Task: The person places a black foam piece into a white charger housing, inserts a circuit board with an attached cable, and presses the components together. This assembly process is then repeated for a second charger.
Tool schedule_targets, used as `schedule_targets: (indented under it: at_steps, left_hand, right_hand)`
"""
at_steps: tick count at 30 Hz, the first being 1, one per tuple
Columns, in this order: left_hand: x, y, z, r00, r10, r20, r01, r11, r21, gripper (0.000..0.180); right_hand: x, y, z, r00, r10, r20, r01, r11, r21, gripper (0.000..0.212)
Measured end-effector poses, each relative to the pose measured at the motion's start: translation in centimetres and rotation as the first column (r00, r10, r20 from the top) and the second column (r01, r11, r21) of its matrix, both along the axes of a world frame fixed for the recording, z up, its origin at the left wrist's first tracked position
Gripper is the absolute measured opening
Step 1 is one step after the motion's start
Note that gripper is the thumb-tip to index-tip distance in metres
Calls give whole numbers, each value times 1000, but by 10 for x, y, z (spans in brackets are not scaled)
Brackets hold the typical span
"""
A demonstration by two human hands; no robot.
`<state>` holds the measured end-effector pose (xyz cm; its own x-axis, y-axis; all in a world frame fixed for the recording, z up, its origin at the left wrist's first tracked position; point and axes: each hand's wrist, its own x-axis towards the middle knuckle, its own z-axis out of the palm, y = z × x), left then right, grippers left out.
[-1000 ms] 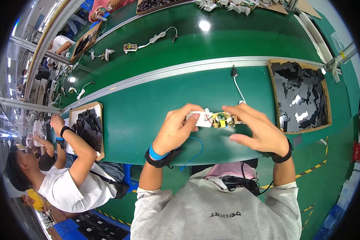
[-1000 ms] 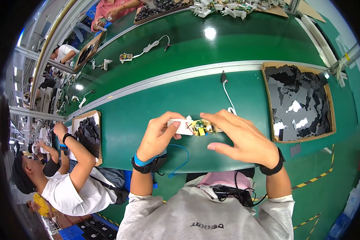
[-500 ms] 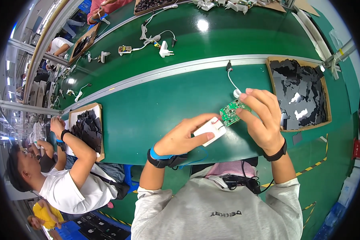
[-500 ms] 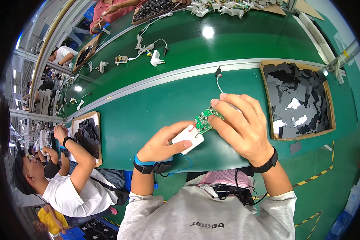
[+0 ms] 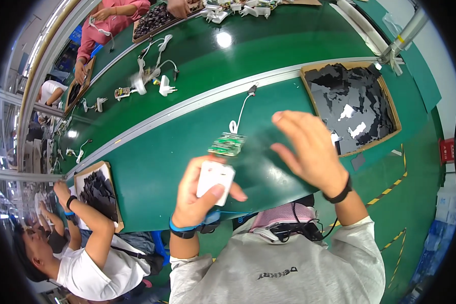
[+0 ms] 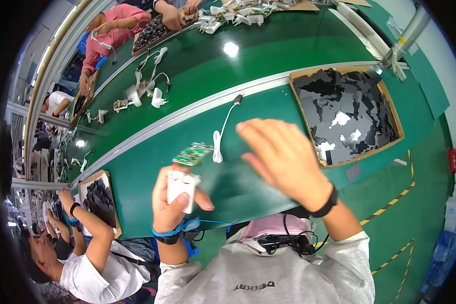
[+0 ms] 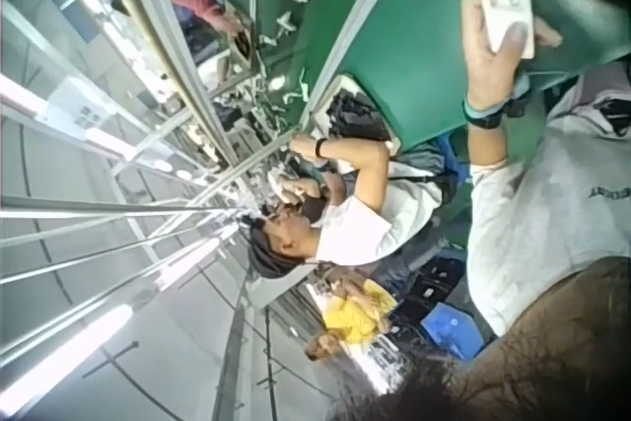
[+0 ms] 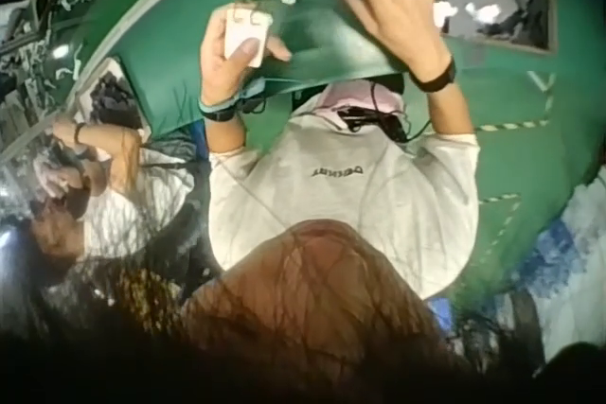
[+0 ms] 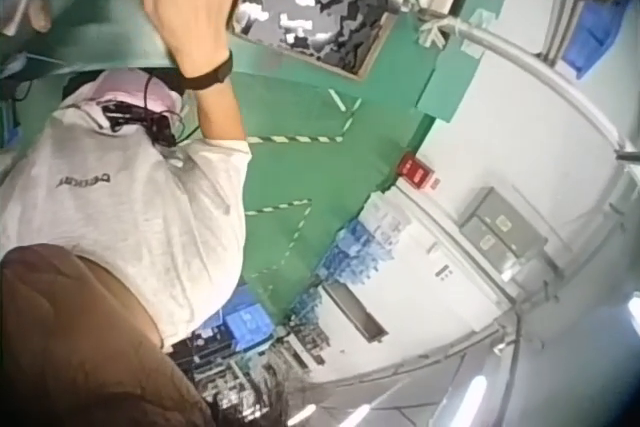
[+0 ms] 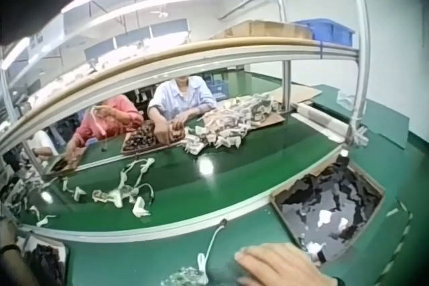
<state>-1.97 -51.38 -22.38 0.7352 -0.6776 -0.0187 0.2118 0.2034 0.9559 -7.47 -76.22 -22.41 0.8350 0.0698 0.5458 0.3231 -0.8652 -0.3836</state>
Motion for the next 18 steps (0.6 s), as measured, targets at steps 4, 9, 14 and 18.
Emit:
schedule_targets:
  at_steps: [4, 9, 14, 18]
  left_hand:
    - [15, 21, -9, 995, -6, 101, 8, 1000, -19, 40]
    - [27, 0, -21, 998, -9, 66, 6, 999, 51, 39]
    - [33, -25, -43, 999, -38, -30, 40, 997, 69, 40]
    - [32, -30, -54, 995, -79, -54, 84, 992, 91, 43]
  right_hand:
    - [-22, -66, -9, 906, -289, -309, 215, 944, -252, 44]
    - [-61, -114, -38, 788, -545, -287, 381, 797, -469, 38]
    - [-59, -114, -42, 794, -529, -298, 402, 826, -396, 31]
    - [-54, -120, -31, 894, -358, -270, 293, 922, -253, 26]
